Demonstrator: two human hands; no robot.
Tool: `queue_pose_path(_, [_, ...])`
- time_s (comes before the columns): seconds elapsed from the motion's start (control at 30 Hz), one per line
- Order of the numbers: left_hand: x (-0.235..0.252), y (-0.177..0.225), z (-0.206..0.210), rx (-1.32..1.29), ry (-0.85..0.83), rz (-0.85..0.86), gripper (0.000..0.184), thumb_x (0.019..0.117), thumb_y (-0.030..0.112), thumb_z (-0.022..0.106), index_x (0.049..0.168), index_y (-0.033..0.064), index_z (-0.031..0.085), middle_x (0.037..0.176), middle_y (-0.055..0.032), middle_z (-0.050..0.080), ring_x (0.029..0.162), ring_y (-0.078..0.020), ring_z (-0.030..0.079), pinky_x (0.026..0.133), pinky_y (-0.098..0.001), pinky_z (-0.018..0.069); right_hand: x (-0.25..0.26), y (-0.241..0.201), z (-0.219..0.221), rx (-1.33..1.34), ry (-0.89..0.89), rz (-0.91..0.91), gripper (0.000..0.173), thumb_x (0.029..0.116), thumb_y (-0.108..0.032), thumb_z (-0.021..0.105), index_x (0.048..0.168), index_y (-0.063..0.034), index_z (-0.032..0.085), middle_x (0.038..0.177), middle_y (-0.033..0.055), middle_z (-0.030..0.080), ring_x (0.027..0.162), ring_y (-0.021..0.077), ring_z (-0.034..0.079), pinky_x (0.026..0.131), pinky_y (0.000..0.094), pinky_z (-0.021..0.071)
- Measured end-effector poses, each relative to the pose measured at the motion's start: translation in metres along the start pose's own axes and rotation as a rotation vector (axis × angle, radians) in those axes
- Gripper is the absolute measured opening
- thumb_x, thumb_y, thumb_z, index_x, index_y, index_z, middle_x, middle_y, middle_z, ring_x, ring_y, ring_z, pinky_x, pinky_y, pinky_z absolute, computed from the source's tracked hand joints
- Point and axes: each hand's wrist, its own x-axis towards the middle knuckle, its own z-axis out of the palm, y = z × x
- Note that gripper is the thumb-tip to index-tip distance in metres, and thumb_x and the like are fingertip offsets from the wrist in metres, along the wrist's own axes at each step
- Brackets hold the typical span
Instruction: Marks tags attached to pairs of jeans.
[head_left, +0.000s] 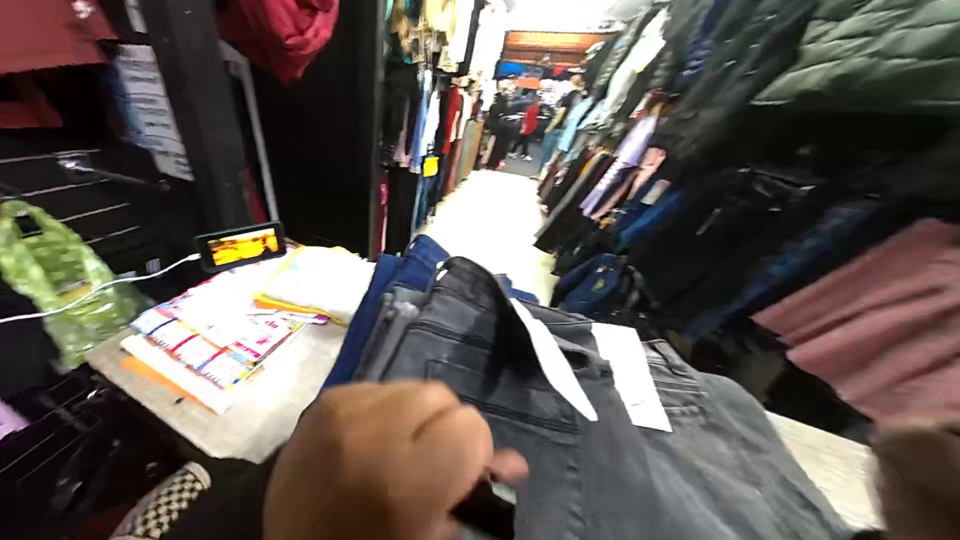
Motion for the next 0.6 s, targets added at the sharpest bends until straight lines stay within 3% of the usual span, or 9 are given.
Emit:
queue_pose_path(0.03, [0.018,-0.011,0.004,0.072,0.016,0.077,0.032,0.1039,0.029,0.057,0.080,0.0078,0.062,0.075,-0.0048,0.064,0.071,-0.0140,0.065,0.060,-0.0259,0.0534,-0.001,0.016,-0.026,0.034,0.090,-0.038,0.021,0.0981,-0.023,0.062,0.079,-0.0166,0.058,0.056,-0.0094,0.053,0.049,-0.0024,0.050,0.052,0.0114,0.0428])
queue_pose_path(0.07, [0.035,-0.021,0.009,0.129,-0.014,0.140,0.025,0.1024,0.026,0.059,0.087,0.0090,0.067,0.091,-0.0049,0.070,0.090,-0.0147,0.070,0.074,-0.0276,0.0590,-0.002,0.029,-0.055,0.051,0.094,-0.057,0.017,0.1011,-0.023,0.056,0.086,-0.0153,0.056,0.055,-0.0069,0.053,0.044,-0.0002,0.050,0.045,0.0135,0.0438])
queue_pose_path(0.1, [0.048,-0.031,0.016,0.164,-0.087,0.188,0.019,0.1001,0.025,0.061,0.099,0.0097,0.072,0.116,-0.0073,0.072,0.114,-0.0189,0.068,0.093,-0.0340,0.0585,-0.001,0.035,-0.074,0.044,0.084,-0.080,0.016,0.1021,-0.023,0.054,0.089,-0.0146,0.058,0.054,-0.0052,0.055,0.039,0.0011,0.050,0.038,0.0157,0.0440])
queue_pose_path(0.13, [0.056,-0.040,0.025,0.159,-0.186,0.225,0.024,0.0963,0.022,0.064,0.116,0.0101,0.073,0.136,-0.0102,0.065,0.131,-0.0236,0.060,0.106,-0.0422,0.0514,-0.001,0.038,-0.085,0.063,0.092,-0.089,0.019,0.1030,-0.026,0.052,0.092,-0.0148,0.062,0.057,-0.0035,0.057,0.038,0.0035,0.049,0.035,0.0191,0.0440])
queue_pose_path(0.17, [0.059,-0.048,0.036,0.127,-0.274,0.251,0.036,0.0897,0.015,0.070,0.125,0.0107,0.071,0.144,-0.0118,0.060,0.137,-0.0268,0.055,0.111,-0.0499,0.0468,0.001,0.034,-0.080,0.043,0.135,-0.084,0.023,0.1045,-0.029,0.048,0.091,-0.0170,0.062,0.061,-0.0029,0.059,0.037,0.0040,0.048,0.033,0.0199,0.0433])
queue_pose_path(0.2, [0.058,-0.052,0.047,0.084,-0.338,0.252,0.042,0.0855,0.008,0.075,0.127,0.0101,0.070,0.143,-0.0123,0.061,0.136,-0.0284,0.056,0.110,-0.0542,0.0468,0.003,0.025,-0.065,0.041,0.210,-0.063,0.028,0.1050,-0.030,0.045,0.089,-0.0169,0.064,0.062,-0.0012,0.061,0.034,0.0052,0.046,0.030,0.0207,0.0409])
queue_pose_path(0.3, [0.036,-0.042,0.074,-0.018,-0.410,0.173,0.034,0.0880,-0.006,0.065,0.121,-0.0010,0.070,0.125,-0.0187,0.070,0.121,-0.0343,0.067,0.100,-0.0509,0.0549,0.008,0.011,-0.033,0.059,0.272,0.057,0.029,0.1026,-0.037,0.052,0.087,-0.0193,0.069,0.056,-0.0037,0.059,0.032,0.0027,0.044,0.029,0.0189,0.0388])
queue_pose_path(0.47, [-0.011,0.006,0.072,0.041,-0.367,0.066,0.028,0.0961,-0.004,0.054,0.120,-0.0057,0.069,0.126,-0.0191,0.071,0.120,-0.0318,0.068,0.100,-0.0410,0.0553,-0.002,0.041,-0.007,0.089,0.228,0.268,0.019,0.0970,-0.036,0.067,0.102,-0.0177,0.070,0.059,-0.0014,0.059,0.037,0.0040,0.049,0.036,0.0194,0.0456])
queue_pose_path(0.6, [-0.040,0.029,0.065,0.056,-0.329,-0.065,0.027,0.0963,-0.002,0.056,0.119,-0.0023,0.071,0.127,-0.0148,0.072,0.121,-0.0288,0.068,0.100,-0.0389,0.0542,-0.027,0.070,0.012,0.086,0.125,0.416,0.021,0.0940,-0.024,0.071,0.114,-0.0215,0.063,0.062,0.0022,0.059,0.044,0.0087,0.057,0.045,0.0231,0.0525])
